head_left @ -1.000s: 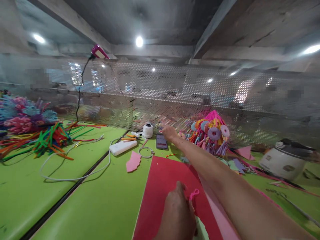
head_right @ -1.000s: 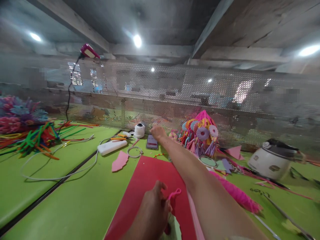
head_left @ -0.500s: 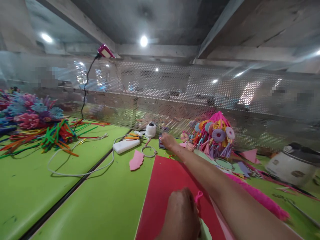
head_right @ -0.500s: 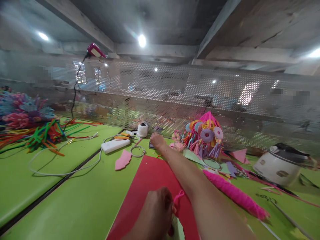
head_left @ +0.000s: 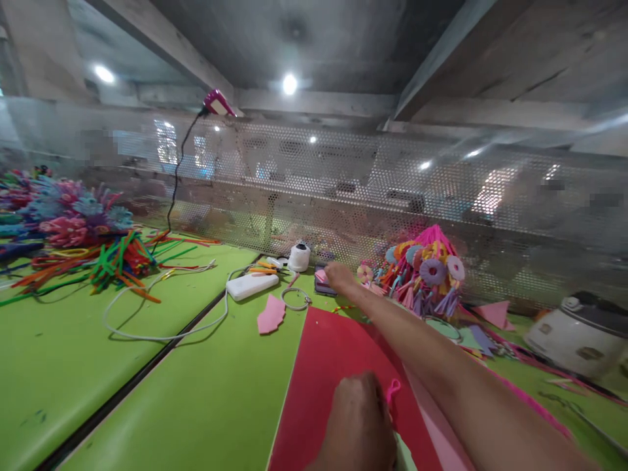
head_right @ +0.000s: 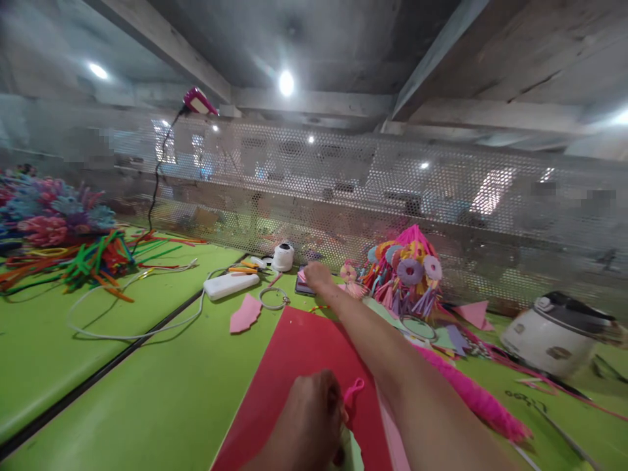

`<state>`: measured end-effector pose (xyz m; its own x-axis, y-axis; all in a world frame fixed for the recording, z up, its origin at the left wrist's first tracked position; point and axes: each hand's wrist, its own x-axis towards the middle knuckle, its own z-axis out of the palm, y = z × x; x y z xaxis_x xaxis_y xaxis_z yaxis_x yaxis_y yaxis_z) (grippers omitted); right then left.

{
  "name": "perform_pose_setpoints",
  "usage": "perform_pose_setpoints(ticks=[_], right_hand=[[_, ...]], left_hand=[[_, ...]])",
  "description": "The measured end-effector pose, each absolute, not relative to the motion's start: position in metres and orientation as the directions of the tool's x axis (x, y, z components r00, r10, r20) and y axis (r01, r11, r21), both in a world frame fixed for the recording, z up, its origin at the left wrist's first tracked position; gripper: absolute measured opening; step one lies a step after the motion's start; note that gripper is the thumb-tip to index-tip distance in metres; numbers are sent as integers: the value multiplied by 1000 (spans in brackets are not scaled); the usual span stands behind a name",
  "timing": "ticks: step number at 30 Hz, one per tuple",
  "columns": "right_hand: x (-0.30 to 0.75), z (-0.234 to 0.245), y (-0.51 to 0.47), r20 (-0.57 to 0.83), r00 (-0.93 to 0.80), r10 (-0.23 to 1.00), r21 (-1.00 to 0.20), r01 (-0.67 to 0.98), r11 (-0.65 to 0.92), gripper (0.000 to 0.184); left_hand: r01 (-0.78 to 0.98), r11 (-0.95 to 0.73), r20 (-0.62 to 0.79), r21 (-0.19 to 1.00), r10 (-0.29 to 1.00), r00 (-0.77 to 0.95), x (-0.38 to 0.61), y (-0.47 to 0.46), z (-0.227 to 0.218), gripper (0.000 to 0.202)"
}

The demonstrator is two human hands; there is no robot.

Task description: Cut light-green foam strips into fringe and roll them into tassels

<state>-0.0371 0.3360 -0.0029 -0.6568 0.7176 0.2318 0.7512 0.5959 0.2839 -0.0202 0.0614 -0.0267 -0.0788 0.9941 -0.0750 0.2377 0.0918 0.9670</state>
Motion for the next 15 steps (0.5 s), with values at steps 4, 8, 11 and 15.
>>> perform_pose_setpoints(ticks=[4, 8, 11, 15], right_hand=[[-34, 5, 329, 231, -569, 789, 232, 820, 524, 29], [-32, 13, 321, 263, -499, 826, 138, 866, 480, 28], [-28, 22, 314, 306, -487, 818, 59, 867, 494, 27], [-21, 37, 298, 394, -498, 772, -41, 830, 556, 24]], left_hand=[[378, 19, 22, 926, 994, -104, -20, 61, -28, 13], [403, -18, 61, 915, 994, -95, -21, 62, -29, 15], [400, -24, 64, 916, 994, -86, -21, 64, -32, 14], [414, -27, 61, 910, 996, -70, -20, 67, -37, 15]])
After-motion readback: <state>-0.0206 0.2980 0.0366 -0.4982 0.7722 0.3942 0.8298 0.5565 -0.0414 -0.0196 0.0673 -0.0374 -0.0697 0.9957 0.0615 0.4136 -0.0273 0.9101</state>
